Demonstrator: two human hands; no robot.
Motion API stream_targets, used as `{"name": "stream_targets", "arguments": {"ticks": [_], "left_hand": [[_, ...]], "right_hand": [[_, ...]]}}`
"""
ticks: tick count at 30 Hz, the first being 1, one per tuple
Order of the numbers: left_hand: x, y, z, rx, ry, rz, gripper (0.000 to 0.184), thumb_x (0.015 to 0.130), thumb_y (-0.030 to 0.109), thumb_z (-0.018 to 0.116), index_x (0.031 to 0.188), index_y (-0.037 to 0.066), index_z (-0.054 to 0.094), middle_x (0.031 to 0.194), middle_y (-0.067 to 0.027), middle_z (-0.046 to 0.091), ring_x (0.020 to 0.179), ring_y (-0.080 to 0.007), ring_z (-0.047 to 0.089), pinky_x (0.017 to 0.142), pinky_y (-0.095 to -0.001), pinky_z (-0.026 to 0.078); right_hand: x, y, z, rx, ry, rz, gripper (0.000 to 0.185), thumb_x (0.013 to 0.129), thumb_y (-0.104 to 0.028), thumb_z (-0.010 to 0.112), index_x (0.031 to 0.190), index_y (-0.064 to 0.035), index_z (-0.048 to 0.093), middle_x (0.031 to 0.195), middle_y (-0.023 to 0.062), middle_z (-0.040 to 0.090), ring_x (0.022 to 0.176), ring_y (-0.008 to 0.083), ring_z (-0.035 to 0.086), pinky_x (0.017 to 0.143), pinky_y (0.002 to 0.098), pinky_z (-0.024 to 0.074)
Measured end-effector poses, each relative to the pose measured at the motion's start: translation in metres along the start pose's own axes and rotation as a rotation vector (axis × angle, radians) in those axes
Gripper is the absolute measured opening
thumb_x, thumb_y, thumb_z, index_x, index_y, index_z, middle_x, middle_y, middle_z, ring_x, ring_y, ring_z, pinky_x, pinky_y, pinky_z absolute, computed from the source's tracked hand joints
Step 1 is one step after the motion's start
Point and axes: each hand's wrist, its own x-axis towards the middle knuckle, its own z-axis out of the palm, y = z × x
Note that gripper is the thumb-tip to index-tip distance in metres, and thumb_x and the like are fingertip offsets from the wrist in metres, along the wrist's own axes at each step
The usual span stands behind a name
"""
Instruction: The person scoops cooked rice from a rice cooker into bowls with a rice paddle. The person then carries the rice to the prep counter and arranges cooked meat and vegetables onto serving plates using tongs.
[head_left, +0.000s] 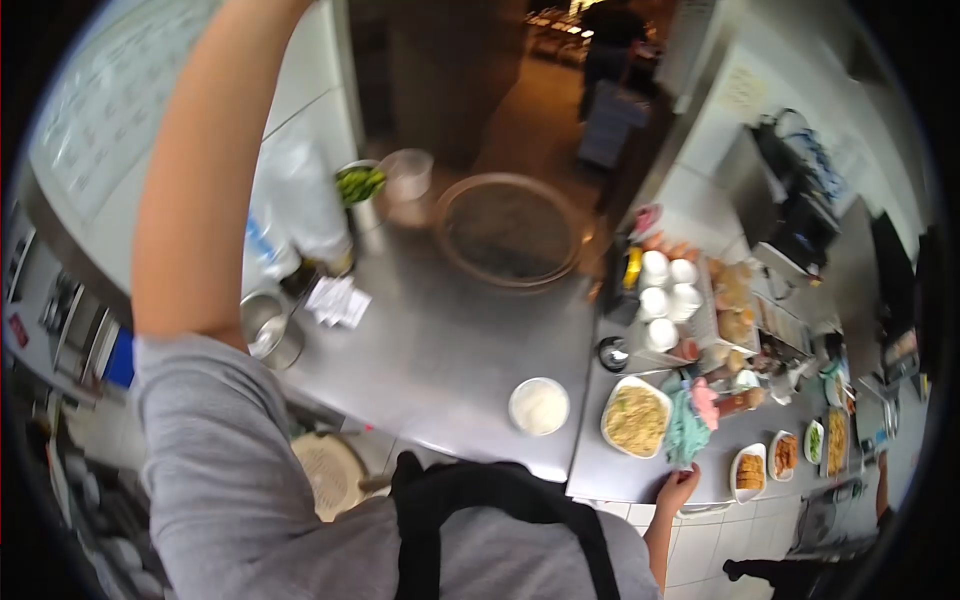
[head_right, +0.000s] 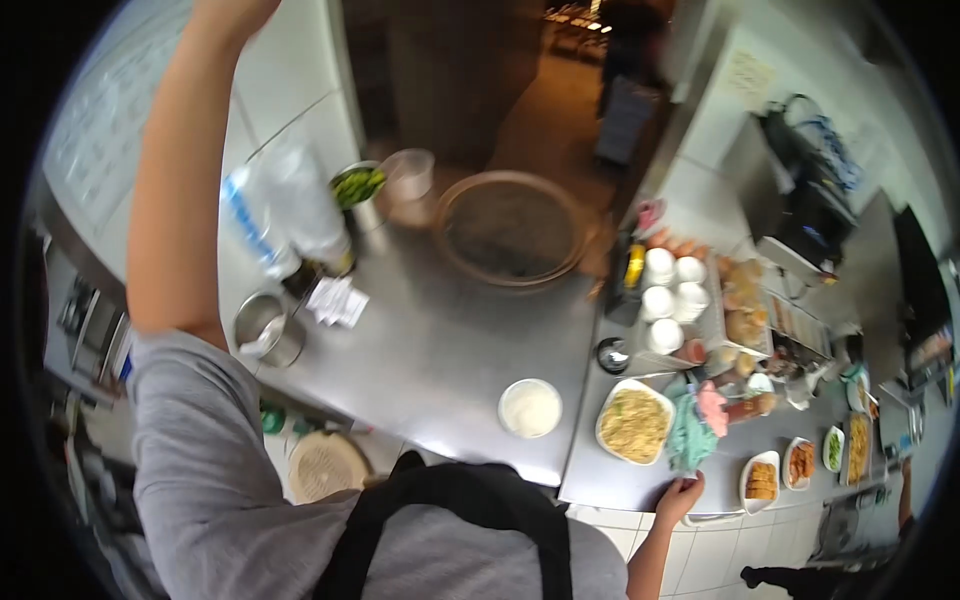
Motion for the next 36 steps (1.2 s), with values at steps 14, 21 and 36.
{"name": "stream_targets", "arguments": {"ticks": [14,21,36], "left_hand": [[-0.533,-0.203,0.073,0.416,-0.153,-1.243,0.045,0.071,0.017,0.076,0.112,0.001,0.067,0.112,-0.0201,0.066,0.106,-0.0366,0.061,0.094,-0.0419,0.047],[-0.600,-0.158,0.116,0.400,-0.169,-1.318,0.081,0.082,0.032,0.075,0.142,-0.005,0.036,0.151,-0.0403,0.000,0.141,-0.0496,0.017,0.115,-0.0469,0.022],[-0.421,0.110,0.159,0.000,0.017,-1.045,0.080,0.087,0.003,0.061,0.153,0.010,0.018,0.156,-0.0305,-0.011,0.147,-0.0449,-0.001,0.117,-0.0501,0.011]], "right_hand": [[-0.051,-0.022,0.014,-0.039,0.160,0.054,0.013,0.093,-0.011,0.059,0.096,0.0016,0.057,0.086,0.0125,0.057,0.079,0.0223,0.055,0.074,0.0340,0.0469],[-0.133,-0.069,-0.005,-0.094,0.435,-0.072,0.024,0.082,0.007,0.053,0.105,-0.0002,0.050,0.099,0.0149,0.050,0.089,0.0288,0.052,0.073,0.0341,0.0458],[-0.288,0.079,-0.078,-0.007,-0.898,0.387,0.043,0.088,-0.023,0.054,0.128,-0.0101,0.050,0.130,0.0146,0.050,0.116,0.0346,0.051,0.083,0.0613,0.0396]]}}
